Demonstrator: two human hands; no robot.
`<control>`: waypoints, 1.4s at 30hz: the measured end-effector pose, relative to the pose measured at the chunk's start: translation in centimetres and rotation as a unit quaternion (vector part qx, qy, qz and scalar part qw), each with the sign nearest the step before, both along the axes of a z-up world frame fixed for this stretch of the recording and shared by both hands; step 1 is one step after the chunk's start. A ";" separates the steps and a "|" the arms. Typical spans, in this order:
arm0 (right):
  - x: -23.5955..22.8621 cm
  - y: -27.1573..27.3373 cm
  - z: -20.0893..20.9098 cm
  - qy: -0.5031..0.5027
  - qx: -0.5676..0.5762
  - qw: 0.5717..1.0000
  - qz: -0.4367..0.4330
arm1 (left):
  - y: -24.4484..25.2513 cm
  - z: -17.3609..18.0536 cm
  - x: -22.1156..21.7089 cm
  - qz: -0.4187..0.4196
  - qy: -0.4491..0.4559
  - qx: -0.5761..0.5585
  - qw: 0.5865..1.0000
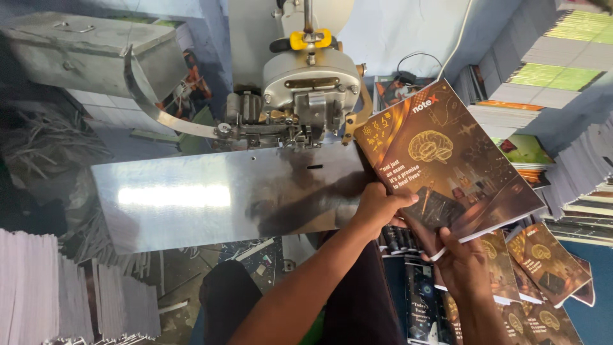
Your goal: The person repeatedly picks up a book from a stack, places it under a sewing machine head to stitch the spine, and then moves the finished book to a separate pile. The process is repeated for multiple books.
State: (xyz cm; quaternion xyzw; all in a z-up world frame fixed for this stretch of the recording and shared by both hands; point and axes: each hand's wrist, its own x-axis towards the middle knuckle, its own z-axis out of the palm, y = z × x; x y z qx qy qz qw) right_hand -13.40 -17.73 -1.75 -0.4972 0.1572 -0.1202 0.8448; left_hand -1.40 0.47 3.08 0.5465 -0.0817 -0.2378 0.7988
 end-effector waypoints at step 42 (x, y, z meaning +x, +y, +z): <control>-8.8 -23.3 -15.3 0.092 0.056 0.972 -0.207 | 0.9 -1.0 2.6 0.031 -0.057 0.140 0.988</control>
